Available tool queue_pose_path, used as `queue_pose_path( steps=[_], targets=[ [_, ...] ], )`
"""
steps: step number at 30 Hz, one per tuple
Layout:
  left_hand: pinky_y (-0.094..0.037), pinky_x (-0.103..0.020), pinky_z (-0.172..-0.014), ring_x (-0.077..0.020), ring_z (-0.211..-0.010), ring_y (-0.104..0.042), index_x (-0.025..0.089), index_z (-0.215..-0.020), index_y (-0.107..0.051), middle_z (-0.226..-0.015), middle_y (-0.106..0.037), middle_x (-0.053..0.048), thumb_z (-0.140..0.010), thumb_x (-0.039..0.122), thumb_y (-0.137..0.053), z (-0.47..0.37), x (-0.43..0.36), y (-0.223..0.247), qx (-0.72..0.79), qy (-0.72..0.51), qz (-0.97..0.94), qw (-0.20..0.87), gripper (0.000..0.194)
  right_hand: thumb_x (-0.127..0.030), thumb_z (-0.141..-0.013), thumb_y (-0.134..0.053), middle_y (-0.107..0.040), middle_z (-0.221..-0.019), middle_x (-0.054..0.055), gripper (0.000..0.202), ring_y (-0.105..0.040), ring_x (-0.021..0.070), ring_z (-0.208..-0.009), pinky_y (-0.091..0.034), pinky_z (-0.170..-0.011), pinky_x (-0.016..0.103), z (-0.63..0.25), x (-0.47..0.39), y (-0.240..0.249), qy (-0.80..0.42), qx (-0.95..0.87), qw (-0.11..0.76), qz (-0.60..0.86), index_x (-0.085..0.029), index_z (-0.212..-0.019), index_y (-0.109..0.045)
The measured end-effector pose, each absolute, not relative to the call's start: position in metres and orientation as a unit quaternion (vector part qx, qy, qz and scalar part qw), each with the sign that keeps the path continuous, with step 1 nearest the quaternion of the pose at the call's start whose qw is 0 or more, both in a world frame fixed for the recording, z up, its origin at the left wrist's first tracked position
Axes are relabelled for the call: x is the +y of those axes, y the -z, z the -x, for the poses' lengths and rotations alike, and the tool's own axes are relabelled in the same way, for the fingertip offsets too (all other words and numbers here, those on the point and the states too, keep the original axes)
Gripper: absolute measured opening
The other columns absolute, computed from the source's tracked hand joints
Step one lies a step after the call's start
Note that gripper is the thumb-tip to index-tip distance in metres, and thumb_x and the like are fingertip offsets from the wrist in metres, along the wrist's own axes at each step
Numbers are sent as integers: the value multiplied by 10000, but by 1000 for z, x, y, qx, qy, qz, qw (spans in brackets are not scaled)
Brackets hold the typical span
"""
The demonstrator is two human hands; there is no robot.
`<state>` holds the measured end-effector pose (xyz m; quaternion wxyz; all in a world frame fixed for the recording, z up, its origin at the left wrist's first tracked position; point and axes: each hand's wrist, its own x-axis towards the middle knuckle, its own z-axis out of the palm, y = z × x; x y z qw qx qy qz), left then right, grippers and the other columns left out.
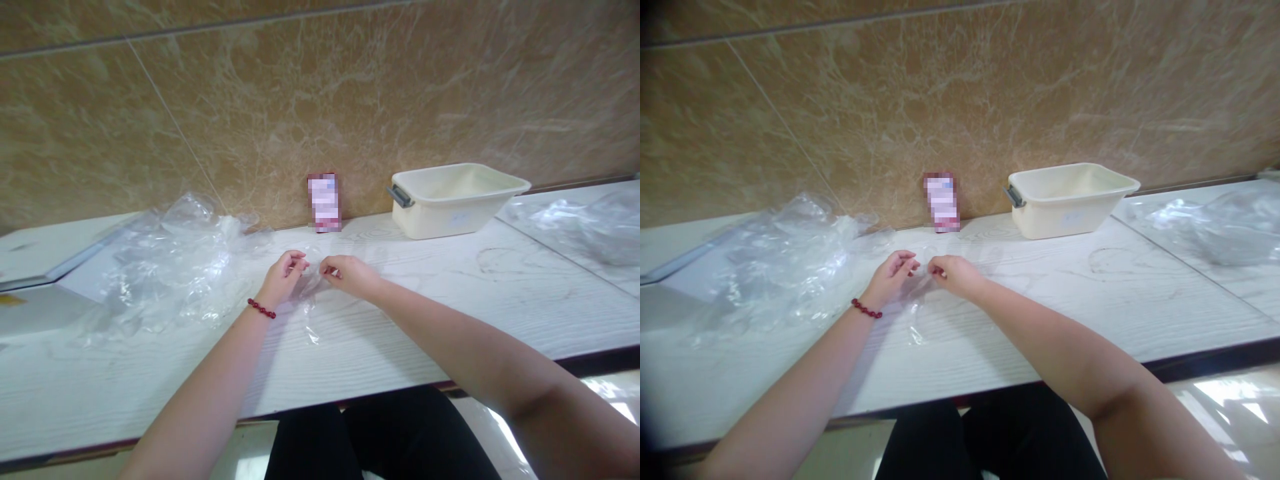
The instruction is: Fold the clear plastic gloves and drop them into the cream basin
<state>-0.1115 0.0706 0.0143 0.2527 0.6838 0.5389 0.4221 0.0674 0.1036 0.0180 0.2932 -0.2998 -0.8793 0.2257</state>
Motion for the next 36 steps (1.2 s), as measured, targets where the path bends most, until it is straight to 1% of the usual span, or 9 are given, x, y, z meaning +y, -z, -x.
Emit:
queue_pose_path(
  steps=[2, 4, 6, 9, 14, 19, 26, 31, 36],
  targets=[
    [-431, -295, -730, -146, -809, -542, 165, -891, -515, -890, -577, -57, -743, 378, -441, 121, 74, -15, 546, -371, -726, 195, 270, -61, -660, -480, -588, -745, 10, 155, -520, 100, -712, -381, -673, 205, -71, 109, -20, -193, -908, 271, 256, -157, -728, -580],
    [-406, -307, -795, -159, -873, -521, 171, -874, -549, -919, -568, -57, -720, 376, -475, 128, 76, -16, 523, -315, -776, 159, 267, -35, -643, -490, -584, -764, 22, 167, -515, 110, -751, -376, -718, 217, -73, 113, -21, -182, -926, 255, 209, -146, -707, -597],
    [-366, -314, -858, -166, -936, -494, 182, -893, -568, -949, -559, -57, -715, 378, -483, 132, 75, -17, 490, -274, -816, 134, 278, -30, -641, -496, -575, -788, 32, 170, -513, 113, -767, -375, -739, 222, -76, 116, -22, -186, -934, 245, 182, -139, -704, -610],
    [-307, -327, -917, -184, -1028, -439, 206, -953, -579, -1061, -511, -70, -708, 427, -480, 135, 71, -20, 481, -215, -842, 113, 345, -26, -639, -503, -561, -818, 36, 188, -513, 113, -771, -377, -752, 230, -78, 118, -23, -191, -938, 225, 181, -145, -708, -632],
    [-210, -386, -964, -243, -1177, -273, 284, -1103, -497, -1268, -345, -66, -645, 556, -484, 138, 64, -25, 511, -101, -845, 124, 533, -11, -642, -488, -543, -812, 33, 242, -508, 102, -743, -381, -744, 225, -81, 119, -24, -196, -943, 191, 191, -159, -738, -654],
    [-107, -474, -966, -298, -1230, -108, 338, -1173, -406, -1352, -211, -31, -592, 619, -484, 139, 62, -27, 537, -31, -833, 125, 650, -20, -649, -484, -541, -798, 37, 251, -509, 96, -723, -384, -734, 216, -81, 119, -24, -210, -944, 177, 182, -159, -756, -664],
    [-39, -503, -959, -316, -1236, -18, 377, -1187, -367, -1381, -106, -3, -586, 655, -445, 140, 63, -27, 557, 20, -820, 132, 666, -27, -641, -475, -520, -801, 29, 288, -503, 91, -702, -387, -725, 222, -84, 121, -24, -216, -944, 158, 194, -190, -780, -667],
    [-48, -508, -955, -312, -1236, -39, 380, -1174, -386, -1375, -137, -7, -641, 649, -378, 137, 64, -27, 566, 3, -813, 136, 597, -34, -640, -477, -517, -777, 23, 293, -492, 88, -682, -386, -699, 215, -88, 124, -25, -216, -948, 146, 183, -199, -792, -666],
    [-50, -525, -944, -320, -1234, -43, 376, -1177, -381, -1371, -155, -21, -645, 630, -399, 132, 65, -26, 564, -20, -815, 131, 590, -43, -635, -474, -510, -766, 19, 291, -481, 81, -653, -384, -671, 208, -90, 128, -23, -219, -948, 143, 184, -200, -789, -664]
  ],
)
